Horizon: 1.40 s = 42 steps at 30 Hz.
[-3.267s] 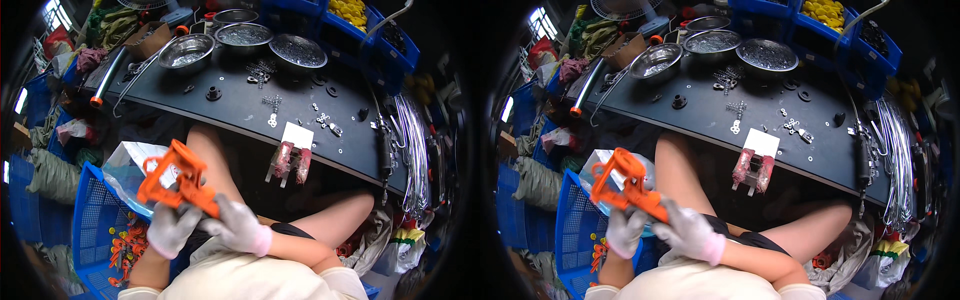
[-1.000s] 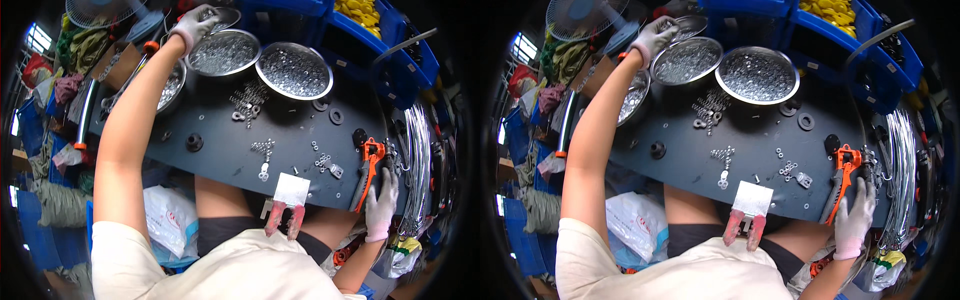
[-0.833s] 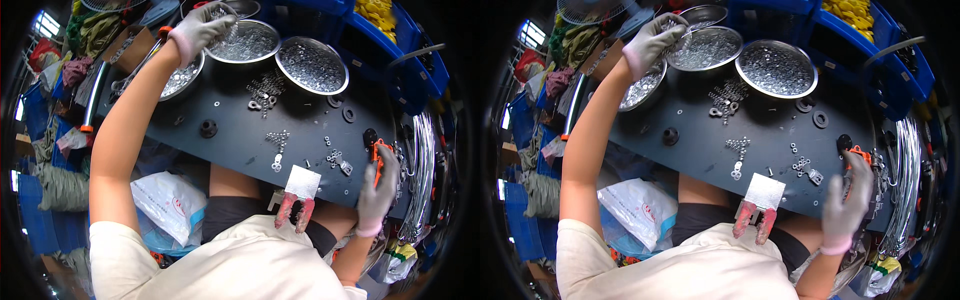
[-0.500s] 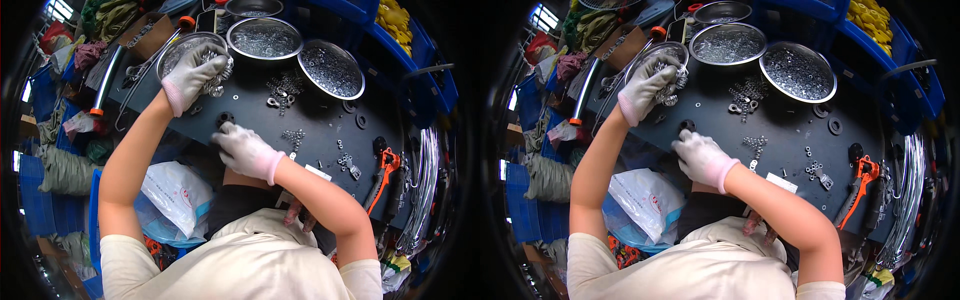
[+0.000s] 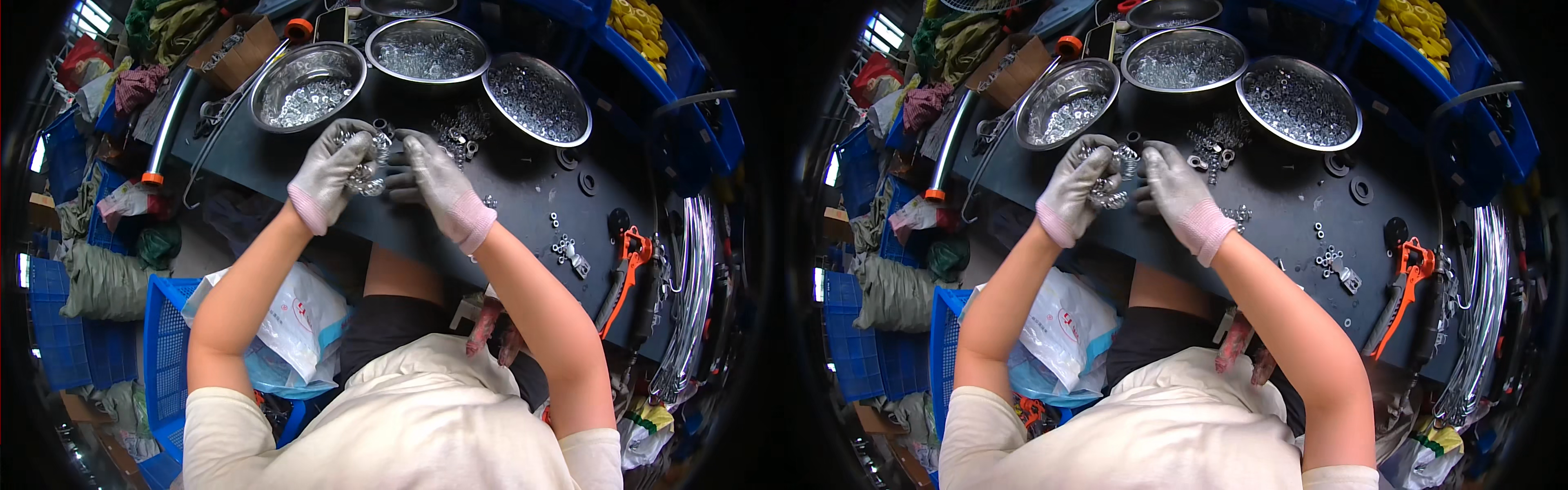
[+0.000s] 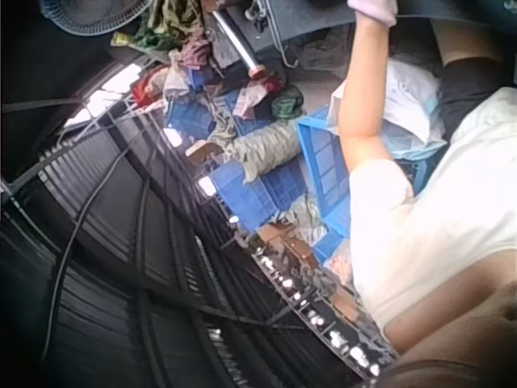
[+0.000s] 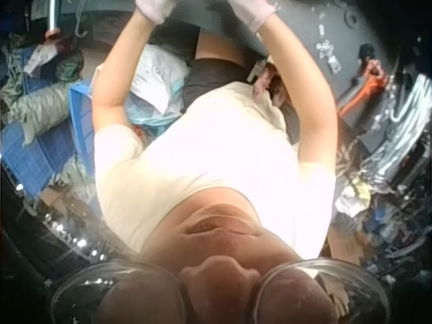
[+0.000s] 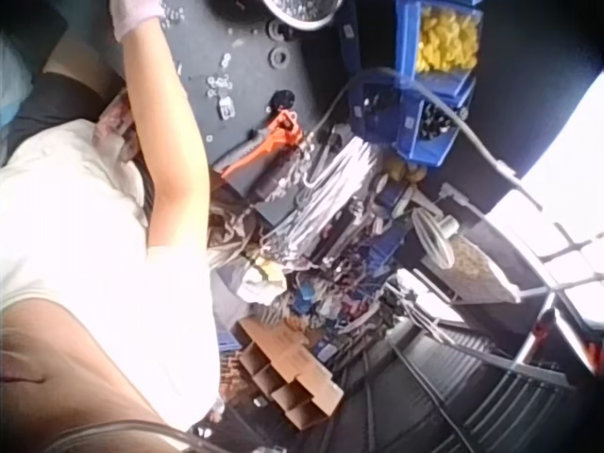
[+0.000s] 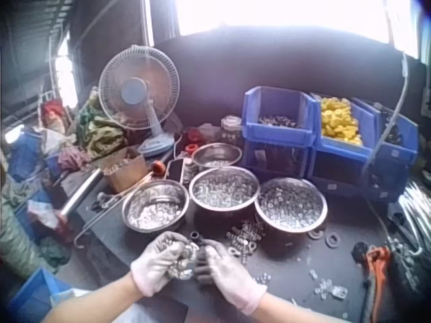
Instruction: The recorder is assembling a manual applicator tool using springs, screws, and a pneumatic driver on an industrial workbench.
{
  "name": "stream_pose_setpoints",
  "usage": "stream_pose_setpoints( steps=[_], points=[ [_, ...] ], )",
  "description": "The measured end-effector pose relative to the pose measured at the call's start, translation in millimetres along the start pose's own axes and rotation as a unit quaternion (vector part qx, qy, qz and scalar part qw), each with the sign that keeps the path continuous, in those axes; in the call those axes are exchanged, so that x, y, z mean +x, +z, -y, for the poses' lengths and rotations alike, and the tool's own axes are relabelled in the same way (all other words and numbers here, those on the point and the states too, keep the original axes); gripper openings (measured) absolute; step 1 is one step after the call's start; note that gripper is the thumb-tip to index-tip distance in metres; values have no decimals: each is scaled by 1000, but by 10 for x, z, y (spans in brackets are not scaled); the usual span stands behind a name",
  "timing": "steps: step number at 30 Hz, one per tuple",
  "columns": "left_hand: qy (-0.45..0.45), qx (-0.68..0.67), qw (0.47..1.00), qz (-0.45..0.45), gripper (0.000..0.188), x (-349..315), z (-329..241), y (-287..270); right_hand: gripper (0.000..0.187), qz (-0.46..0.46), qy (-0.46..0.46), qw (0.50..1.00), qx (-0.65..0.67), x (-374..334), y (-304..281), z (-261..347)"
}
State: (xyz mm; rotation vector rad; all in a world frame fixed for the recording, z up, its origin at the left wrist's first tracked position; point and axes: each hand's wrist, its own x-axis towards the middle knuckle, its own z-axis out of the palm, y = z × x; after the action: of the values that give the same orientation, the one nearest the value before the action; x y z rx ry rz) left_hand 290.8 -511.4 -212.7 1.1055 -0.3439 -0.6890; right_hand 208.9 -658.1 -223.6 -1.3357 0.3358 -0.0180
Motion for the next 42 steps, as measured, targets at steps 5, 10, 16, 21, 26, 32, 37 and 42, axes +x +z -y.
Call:
stream_pose_setpoints(
  steps=[5, 10, 16, 21, 26, 32, 37, 42],
  points=[
    [9, -39, 998, -44, 17, -45, 361, 71, 36, -56, -44, 997, -21, 35, 194, -227],
    [106, 297, 947, -57, 21, 72, 309, -108, 25, -150, -99, 951, -253, 83, 56, -189],
    [219, 669, 698, -128, 29, 38, 276, -193, 26, -151, -154, 891, -399, 11, -107, -185],
    [218, 685, 688, -98, 49, -67, 200, -227, 27, -135, -131, 863, -470, -22, -171, -89],
    [271, 682, 679, -10, 68, -339, 185, 11, 31, -141, -106, 819, -546, -61, -201, -29],
    [256, 743, 617, -31, 75, -262, 401, -25, 30, -155, -118, 822, -535, -40, -255, -57],
    [282, 761, 579, -74, 70, -37, 408, -74, 26, -157, -137, 838, -504, -94, -251, -32],
    [366, 683, 629, -71, 59, -109, 351, 166, 22, -112, -191, 911, -348, -203, -301, 74]
  ],
)
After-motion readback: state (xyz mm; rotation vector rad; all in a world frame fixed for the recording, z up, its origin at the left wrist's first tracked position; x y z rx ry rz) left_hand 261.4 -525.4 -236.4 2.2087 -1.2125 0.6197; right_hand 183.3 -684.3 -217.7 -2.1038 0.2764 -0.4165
